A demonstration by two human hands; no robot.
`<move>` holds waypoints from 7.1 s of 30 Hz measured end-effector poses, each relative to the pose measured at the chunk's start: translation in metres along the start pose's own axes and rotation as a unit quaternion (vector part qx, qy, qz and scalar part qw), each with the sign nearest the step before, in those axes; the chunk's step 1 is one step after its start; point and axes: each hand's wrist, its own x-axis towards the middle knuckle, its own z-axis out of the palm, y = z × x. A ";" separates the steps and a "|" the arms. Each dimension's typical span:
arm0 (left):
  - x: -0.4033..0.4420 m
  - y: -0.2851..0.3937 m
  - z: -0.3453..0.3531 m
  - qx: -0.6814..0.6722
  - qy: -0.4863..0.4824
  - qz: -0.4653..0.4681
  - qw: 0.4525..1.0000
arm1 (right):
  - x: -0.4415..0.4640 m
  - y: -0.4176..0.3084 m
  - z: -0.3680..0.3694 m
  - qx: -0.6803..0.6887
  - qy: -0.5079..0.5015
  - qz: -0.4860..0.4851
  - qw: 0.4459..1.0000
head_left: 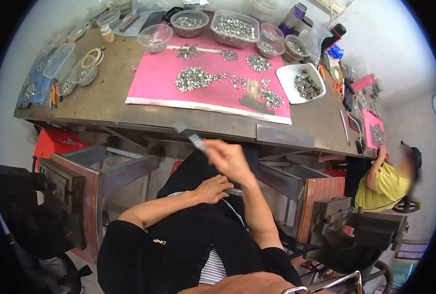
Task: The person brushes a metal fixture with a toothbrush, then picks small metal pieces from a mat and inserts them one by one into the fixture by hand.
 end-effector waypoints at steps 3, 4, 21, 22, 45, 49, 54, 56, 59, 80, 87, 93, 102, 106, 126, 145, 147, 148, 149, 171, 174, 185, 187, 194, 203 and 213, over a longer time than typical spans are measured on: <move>0.014 0.030 -0.034 -0.015 -0.027 -0.032 0.999 | -0.004 -0.015 -0.018 -0.012 0.116 -0.015 0.993; 0.019 0.041 -0.051 -0.014 -0.045 -0.047 0.998 | -0.010 -0.016 -0.044 0.000 0.172 -0.003 0.985; 0.126 0.033 -0.170 0.178 0.092 -0.003 0.980 | -0.037 0.112 -0.248 -0.557 0.437 0.078 0.702; 0.131 0.031 -0.173 0.181 0.089 -0.007 0.979 | -0.027 0.095 -0.228 -0.461 0.357 -0.012 0.813; 0.161 -0.017 -0.184 0.221 0.120 0.090 0.964 | 0.032 0.063 -0.073 -0.390 0.240 -0.071 0.886; 0.157 -0.016 -0.180 0.222 0.143 0.128 0.956 | 0.030 0.067 -0.072 -0.392 0.244 -0.076 0.884; 0.105 -0.011 -0.174 -0.043 0.331 0.125 0.934 | 0.028 0.070 -0.073 -0.394 0.242 -0.098 0.882; 0.079 0.004 -0.171 -0.094 0.430 0.010 0.898 | 0.030 0.072 -0.073 -0.398 0.246 -0.115 0.876; 0.062 0.020 -0.185 -0.249 0.466 -0.166 0.832 | 0.030 0.072 -0.073 -0.394 0.245 -0.115 0.878; 0.121 -0.015 -0.175 0.263 0.228 0.004 0.937 | 0.089 0.069 -0.180 -0.393 0.223 -0.073 0.889; 0.121 -0.014 -0.175 0.264 0.230 -0.002 0.937 | 0.136 0.111 -0.199 -0.512 0.182 -0.058 0.837; 0.122 -0.012 -0.176 0.275 0.225 -0.002 0.935 | 0.136 0.097 -0.204 -0.542 0.146 -0.023 0.827; 0.123 -0.008 -0.178 0.206 0.250 -0.016 0.946 | 0.079 0.061 -0.157 -0.323 0.078 -0.011 0.943; 0.121 0.015 -0.194 -0.197 0.347 -0.109 0.910 | 0.078 0.049 -0.155 -0.301 0.085 -0.035 0.949; 0.122 0.002 -0.204 -0.732 0.300 -0.144 0.594 | 0.058 0.042 -0.133 -0.242 0.191 -0.040 0.950; 0.112 -0.003 -0.205 -0.601 0.386 -0.147 0.685 | 0.058 0.047 -0.085 -0.396 0.153 -0.173 0.889; 0.115 0.001 -0.203 -0.519 0.407 -0.167 0.733 | 0.057 0.047 -0.085 -0.403 0.147 -0.172 0.887; 0.116 0.004 -0.203 -0.476 0.415 -0.177 0.755 | 0.057 0.046 -0.085 -0.405 0.146 -0.177 0.885; 0.114 0.005 -0.205 -0.281 0.403 -0.156 0.857 | 0.056 0.046 -0.084 -0.407 0.144 -0.181 0.884; 0.114 -0.011 -0.216 0.375 0.127 -0.112 0.912 | 0.040 0.066 -0.069 -0.370 0.245 -0.185 0.877; 0.114 -0.011 -0.214 0.374 0.124 -0.113 0.912 | 0.041 0.063 -0.068 -0.366 0.248 -0.177 0.880; 0.122 -0.007 -0.215 0.344 0.193 -0.050 0.917 | 0.042 0.059 -0.072 -0.251 0.285 -0.116 0.918; 0.130 -0.002 -0.217 0.286 0.258 -0.015 0.923 | 0.041 0.060 -0.072 -0.251 0.290 -0.113 0.917; 0.148 -0.018 -0.204 -0.095 0.320 -0.091 0.938 | 0.040 0.062 -0.071 -0.246 0.297 -0.111 0.916; 0.154 -0.011 -0.201 -0.002 0.285 -0.092 0.954 | 0.042 0.062 -0.071 -0.254 0.317 -0.117 0.907; 0.157 -0.003 -0.203 0.035 0.290 -0.056 0.955 | 0.041 0.064 -0.070 -0.255 0.317 -0.125 0.905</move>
